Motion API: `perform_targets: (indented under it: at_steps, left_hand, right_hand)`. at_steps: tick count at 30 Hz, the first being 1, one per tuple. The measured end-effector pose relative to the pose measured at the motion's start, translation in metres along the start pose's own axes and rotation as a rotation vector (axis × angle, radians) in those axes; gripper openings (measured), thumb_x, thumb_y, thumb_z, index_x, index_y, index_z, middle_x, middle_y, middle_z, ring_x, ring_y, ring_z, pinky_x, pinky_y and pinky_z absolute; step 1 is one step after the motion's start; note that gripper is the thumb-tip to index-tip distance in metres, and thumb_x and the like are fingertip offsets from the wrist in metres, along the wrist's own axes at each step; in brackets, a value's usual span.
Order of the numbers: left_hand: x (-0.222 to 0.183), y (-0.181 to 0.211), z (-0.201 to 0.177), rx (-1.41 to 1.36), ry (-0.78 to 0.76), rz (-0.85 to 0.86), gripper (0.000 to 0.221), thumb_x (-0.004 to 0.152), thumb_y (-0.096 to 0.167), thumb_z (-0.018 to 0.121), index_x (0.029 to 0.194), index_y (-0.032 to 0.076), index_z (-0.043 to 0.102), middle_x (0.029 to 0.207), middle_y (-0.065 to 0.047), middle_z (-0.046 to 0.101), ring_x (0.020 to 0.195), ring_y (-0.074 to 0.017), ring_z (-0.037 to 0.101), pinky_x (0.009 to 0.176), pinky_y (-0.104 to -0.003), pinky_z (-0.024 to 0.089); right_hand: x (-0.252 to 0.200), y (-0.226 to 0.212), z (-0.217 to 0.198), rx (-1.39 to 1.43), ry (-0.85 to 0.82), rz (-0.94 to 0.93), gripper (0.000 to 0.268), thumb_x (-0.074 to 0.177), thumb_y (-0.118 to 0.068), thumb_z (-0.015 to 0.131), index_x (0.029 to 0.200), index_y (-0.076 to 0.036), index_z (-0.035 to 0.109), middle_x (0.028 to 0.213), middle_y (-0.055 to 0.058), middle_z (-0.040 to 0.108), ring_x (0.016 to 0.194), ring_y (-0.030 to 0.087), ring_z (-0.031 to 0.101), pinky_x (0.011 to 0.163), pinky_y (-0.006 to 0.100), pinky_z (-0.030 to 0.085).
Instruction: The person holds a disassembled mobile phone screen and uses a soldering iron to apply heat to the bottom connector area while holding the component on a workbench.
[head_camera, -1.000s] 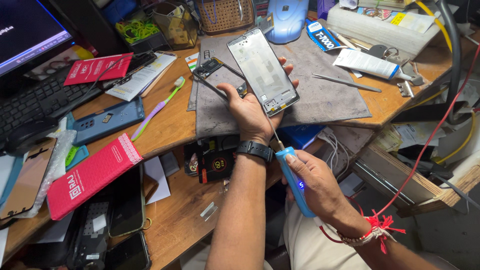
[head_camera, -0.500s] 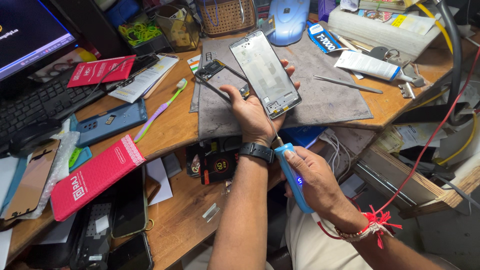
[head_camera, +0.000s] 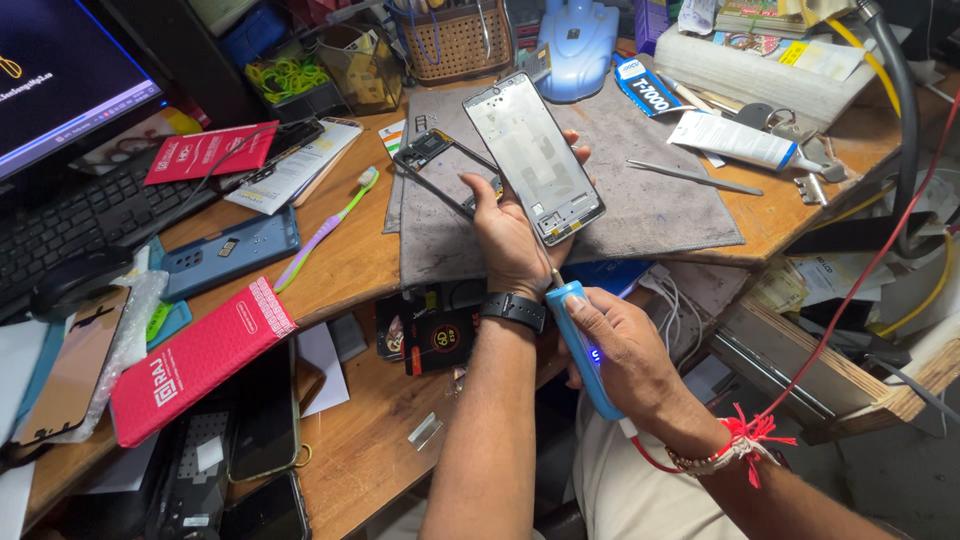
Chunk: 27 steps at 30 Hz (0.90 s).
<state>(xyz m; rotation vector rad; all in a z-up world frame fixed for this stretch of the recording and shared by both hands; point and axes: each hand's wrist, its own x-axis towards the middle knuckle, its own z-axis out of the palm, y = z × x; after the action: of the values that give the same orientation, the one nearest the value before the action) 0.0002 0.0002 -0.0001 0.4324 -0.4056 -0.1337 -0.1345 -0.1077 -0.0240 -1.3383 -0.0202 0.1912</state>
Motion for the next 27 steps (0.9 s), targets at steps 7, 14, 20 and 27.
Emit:
perform_targets:
  at_steps: [7, 14, 20, 27]
  left_hand:
    - [0.003, -0.003, -0.002, 0.010, -0.022, 0.032, 0.065, 0.116, 0.048, 0.021, 0.146, -0.004, 0.048, 0.133, -0.022, 0.062, 0.122, -0.0332, 0.062, 0.103, -0.043, 0.053]
    - [0.001, -0.001, 0.000, 0.024, -0.015, 0.026, 0.061, 0.115, 0.045, 0.025, 0.146, -0.003, 0.047, 0.132, -0.022, 0.061, 0.122, -0.0316, 0.062, 0.101, -0.041, 0.053]
    - [0.003, -0.004, -0.007, -0.018, -0.037, 0.012, 0.061, 0.115, 0.045, 0.027, 0.148, -0.003, 0.046, 0.135, -0.023, 0.061, 0.124, -0.0326, 0.061, 0.103, -0.042, 0.053]
    - [0.003, -0.005, -0.012, 0.000, -0.094, 0.014, 0.059, 0.115, 0.045, 0.028, 0.154, 0.002, 0.040, 0.139, -0.022, 0.058, 0.129, -0.0325, 0.058, 0.106, -0.044, 0.052]
  right_hand:
    - [0.003, -0.004, 0.003, 0.012, -0.001, -0.005, 0.040, 0.097, -0.044, 0.057, 0.104, -0.005, 0.066, 0.071, 0.004, 0.063, 0.049, 0.012, 0.058, 0.047, 0.026, 0.050]
    - [0.005, -0.013, 0.004, -0.004, 0.010, 0.009, 0.040, 0.096, -0.044, 0.058, 0.103, -0.006, 0.067, 0.071, 0.004, 0.063, 0.051, 0.011, 0.058, 0.048, 0.026, 0.050]
    - [0.009, -0.012, 0.003, 0.068, -0.022, -0.012, 0.040, 0.097, -0.043, 0.060, 0.102, -0.004, 0.065, 0.071, 0.004, 0.063, 0.051, 0.012, 0.057, 0.047, 0.027, 0.048]
    - [0.016, -0.012, -0.001, 0.071, -0.043, -0.051, 0.040, 0.097, -0.042, 0.060, 0.102, -0.003, 0.065, 0.071, 0.005, 0.062, 0.049, 0.012, 0.057, 0.045, 0.026, 0.048]
